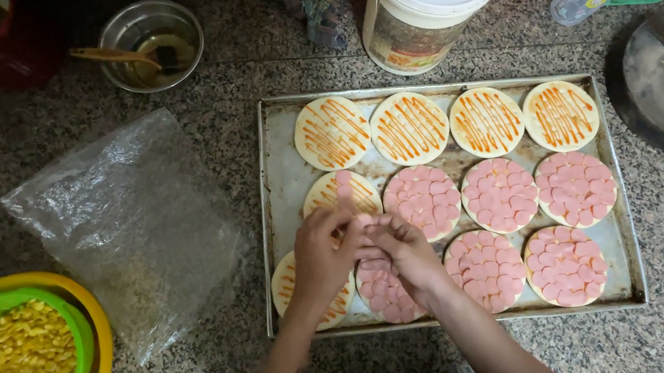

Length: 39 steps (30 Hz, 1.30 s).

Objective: The person places slices of processed meat onto round buns arranged on a metal baking tray. The buns already have a sauce drizzled on them. The person takes meat slices from a plastic container and arranges them on the buns by hand.

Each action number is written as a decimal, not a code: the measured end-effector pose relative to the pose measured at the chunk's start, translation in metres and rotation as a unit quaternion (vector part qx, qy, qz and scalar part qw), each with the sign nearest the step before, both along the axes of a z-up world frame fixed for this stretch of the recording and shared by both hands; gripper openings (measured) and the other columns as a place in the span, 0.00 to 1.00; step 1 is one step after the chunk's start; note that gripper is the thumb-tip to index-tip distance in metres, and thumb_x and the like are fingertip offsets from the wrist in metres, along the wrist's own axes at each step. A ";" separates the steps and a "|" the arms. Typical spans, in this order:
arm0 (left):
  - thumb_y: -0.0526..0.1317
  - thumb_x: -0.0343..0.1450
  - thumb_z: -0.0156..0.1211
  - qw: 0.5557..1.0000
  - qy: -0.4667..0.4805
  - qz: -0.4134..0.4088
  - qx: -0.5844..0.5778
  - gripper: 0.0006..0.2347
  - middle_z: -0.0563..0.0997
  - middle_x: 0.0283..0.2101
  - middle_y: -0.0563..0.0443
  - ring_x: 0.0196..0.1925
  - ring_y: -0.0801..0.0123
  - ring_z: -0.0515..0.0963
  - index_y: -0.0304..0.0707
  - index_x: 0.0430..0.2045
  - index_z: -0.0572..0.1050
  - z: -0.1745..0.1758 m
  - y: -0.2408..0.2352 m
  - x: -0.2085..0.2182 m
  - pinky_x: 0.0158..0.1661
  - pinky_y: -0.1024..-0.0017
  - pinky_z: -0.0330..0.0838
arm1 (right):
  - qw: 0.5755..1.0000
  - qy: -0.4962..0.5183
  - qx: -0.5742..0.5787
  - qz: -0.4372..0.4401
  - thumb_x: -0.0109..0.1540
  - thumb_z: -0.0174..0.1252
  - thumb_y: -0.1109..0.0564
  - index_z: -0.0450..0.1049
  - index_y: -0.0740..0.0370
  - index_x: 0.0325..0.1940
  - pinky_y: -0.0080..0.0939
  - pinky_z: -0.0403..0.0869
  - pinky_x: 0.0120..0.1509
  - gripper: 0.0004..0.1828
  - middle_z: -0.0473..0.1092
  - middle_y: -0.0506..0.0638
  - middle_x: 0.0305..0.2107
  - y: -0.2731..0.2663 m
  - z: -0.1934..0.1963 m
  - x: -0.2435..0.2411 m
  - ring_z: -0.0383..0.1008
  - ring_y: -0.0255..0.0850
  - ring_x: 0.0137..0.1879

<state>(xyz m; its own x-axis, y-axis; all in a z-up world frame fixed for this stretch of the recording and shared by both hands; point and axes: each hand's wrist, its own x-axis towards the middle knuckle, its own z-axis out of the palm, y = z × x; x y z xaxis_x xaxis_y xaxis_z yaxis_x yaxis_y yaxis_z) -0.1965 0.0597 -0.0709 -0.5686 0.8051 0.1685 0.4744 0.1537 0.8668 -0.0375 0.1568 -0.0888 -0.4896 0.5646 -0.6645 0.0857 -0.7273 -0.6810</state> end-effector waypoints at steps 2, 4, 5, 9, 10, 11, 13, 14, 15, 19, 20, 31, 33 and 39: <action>0.41 0.80 0.72 0.999 0.036 0.004 -0.027 0.05 0.85 0.36 0.41 0.44 0.37 0.90 0.41 0.40 0.88 -0.001 -0.010 -0.014 0.47 0.46 0.81 | 1.000 -0.013 0.006 -0.003 0.79 0.67 0.58 0.78 0.67 0.73 0.52 0.94 0.48 0.19 0.86 0.64 0.48 0.002 0.013 0.000 0.96 0.58 0.48; 0.39 0.82 0.69 0.996 0.070 0.008 -0.055 0.05 0.85 0.37 0.41 0.44 0.35 0.89 0.39 0.40 0.87 -0.008 -0.017 -0.024 0.47 0.44 0.80 | 1.000 -0.026 0.011 -0.005 0.79 0.66 0.56 0.77 0.67 0.75 0.50 0.94 0.49 0.22 0.87 0.64 0.49 0.006 0.021 0.004 0.96 0.57 0.49; 0.42 0.81 0.69 0.989 0.120 0.017 -0.086 0.05 0.84 0.37 0.43 0.45 0.38 0.88 0.43 0.39 0.87 -0.015 -0.020 -0.028 0.48 0.43 0.80 | 0.999 -0.035 0.016 -0.011 0.79 0.65 0.55 0.77 0.67 0.74 0.49 0.93 0.47 0.21 0.87 0.64 0.49 0.009 0.021 0.007 0.95 0.55 0.48; 0.45 0.82 0.68 0.982 0.151 -0.035 -0.107 0.07 0.86 0.40 0.46 0.50 0.41 0.89 0.47 0.40 0.88 -0.040 -0.014 -0.027 0.51 0.45 0.81 | 0.998 -0.052 0.033 -0.024 0.80 0.62 0.54 0.78 0.67 0.70 0.46 0.92 0.43 0.18 0.88 0.63 0.47 0.017 0.011 0.019 0.95 0.54 0.48; 0.45 0.82 0.68 0.982 0.150 -0.035 -0.108 0.07 0.86 0.40 0.46 0.50 0.41 0.89 0.47 0.40 0.88 -0.050 -0.010 -0.023 0.51 0.45 0.81 | 0.998 -0.052 0.033 -0.024 0.80 0.62 0.54 0.78 0.67 0.70 0.46 0.92 0.43 0.18 0.88 0.63 0.47 0.017 0.015 0.019 0.95 0.54 0.48; 0.47 0.82 0.68 0.973 0.188 -0.042 -0.126 0.07 0.87 0.42 0.48 0.52 0.45 0.89 0.50 0.41 0.88 -0.060 -0.007 -0.018 0.55 0.46 0.79 | 0.998 -0.053 0.032 -0.023 0.80 0.62 0.54 0.78 0.67 0.69 0.45 0.92 0.43 0.17 0.89 0.63 0.47 0.016 0.018 0.019 0.95 0.52 0.47; 0.48 0.81 0.68 0.962 0.226 -0.048 -0.144 0.07 0.87 0.44 0.50 0.54 0.49 0.88 0.53 0.42 0.89 -0.064 -0.002 -0.014 0.58 0.46 0.77 | 0.998 -0.054 0.031 -0.021 0.80 0.62 0.53 0.78 0.66 0.68 0.44 0.92 0.43 0.16 0.89 0.63 0.47 0.016 0.020 0.018 0.95 0.51 0.46; 0.48 0.80 0.68 0.955 0.248 -0.034 -0.156 0.07 0.87 0.43 0.49 0.53 0.49 0.88 0.51 0.40 0.88 -0.059 0.000 -0.014 0.57 0.46 0.77 | 0.998 -0.052 0.031 -0.023 0.80 0.62 0.53 0.78 0.66 0.67 0.44 0.92 0.42 0.15 0.89 0.62 0.46 0.015 0.018 0.019 0.95 0.51 0.45; 0.48 0.80 0.69 0.948 0.270 -0.019 -0.168 0.07 0.87 0.42 0.49 0.53 0.49 0.88 0.49 0.38 0.88 -0.053 0.002 -0.013 0.56 0.46 0.77 | 0.998 -0.051 0.031 -0.024 0.80 0.63 0.53 0.78 0.66 0.66 0.45 0.92 0.42 0.15 0.88 0.61 0.45 0.015 0.016 0.019 0.95 0.50 0.45; 0.47 0.76 0.73 0.947 0.289 0.006 -0.142 0.05 0.86 0.41 0.53 0.50 0.54 0.87 0.53 0.34 0.88 -0.060 0.002 -0.014 0.55 0.52 0.75 | 0.998 -0.059 0.022 -0.023 0.81 0.63 0.53 0.79 0.65 0.66 0.48 0.92 0.43 0.15 0.90 0.64 0.47 0.015 0.020 0.020 0.95 0.53 0.46; 0.47 0.75 0.73 0.946 0.292 0.011 -0.142 0.04 0.86 0.41 0.54 0.49 0.55 0.87 0.53 0.33 0.87 -0.060 0.003 -0.014 0.54 0.52 0.75 | 0.998 -0.060 0.022 -0.022 0.81 0.63 0.53 0.79 0.65 0.66 0.48 0.92 0.43 0.15 0.90 0.64 0.47 0.015 0.021 0.019 0.95 0.54 0.46; 0.45 0.74 0.74 0.940 0.317 0.038 -0.123 0.07 0.84 0.36 0.51 0.44 0.53 0.86 0.49 0.28 0.84 -0.063 0.006 -0.012 0.51 0.52 0.74 | 0.997 -0.072 0.022 -0.027 0.80 0.63 0.52 0.80 0.66 0.66 0.48 0.92 0.43 0.15 0.90 0.64 0.48 0.013 0.012 0.022 0.95 0.53 0.45; 0.45 0.74 0.74 0.935 0.331 0.043 -0.122 0.07 0.83 0.35 0.50 0.43 0.51 0.86 0.48 0.28 0.83 -0.060 0.007 -0.012 0.49 0.51 0.74 | 0.996 -0.075 0.025 -0.037 0.80 0.64 0.52 0.81 0.64 0.65 0.46 0.92 0.43 0.14 0.90 0.62 0.47 0.011 0.007 0.023 0.95 0.51 0.45; 0.48 0.75 0.74 0.932 0.338 0.037 -0.130 0.08 0.84 0.37 0.51 0.45 0.53 0.86 0.49 0.31 0.84 -0.062 0.003 -0.012 0.52 0.51 0.74 | 0.996 -0.075 0.021 -0.045 0.80 0.64 0.52 0.81 0.64 0.64 0.47 0.92 0.43 0.14 0.90 0.62 0.46 0.011 0.007 0.025 0.95 0.51 0.44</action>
<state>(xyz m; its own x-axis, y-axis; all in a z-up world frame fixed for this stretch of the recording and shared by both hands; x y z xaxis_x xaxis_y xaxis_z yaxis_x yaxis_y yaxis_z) -0.2087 0.0627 -0.1333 -0.4597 0.8310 0.3133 0.8776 0.3710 0.3037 -0.0123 0.1674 -0.0822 -0.3328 0.6307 -0.7011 0.1254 -0.7072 -0.6958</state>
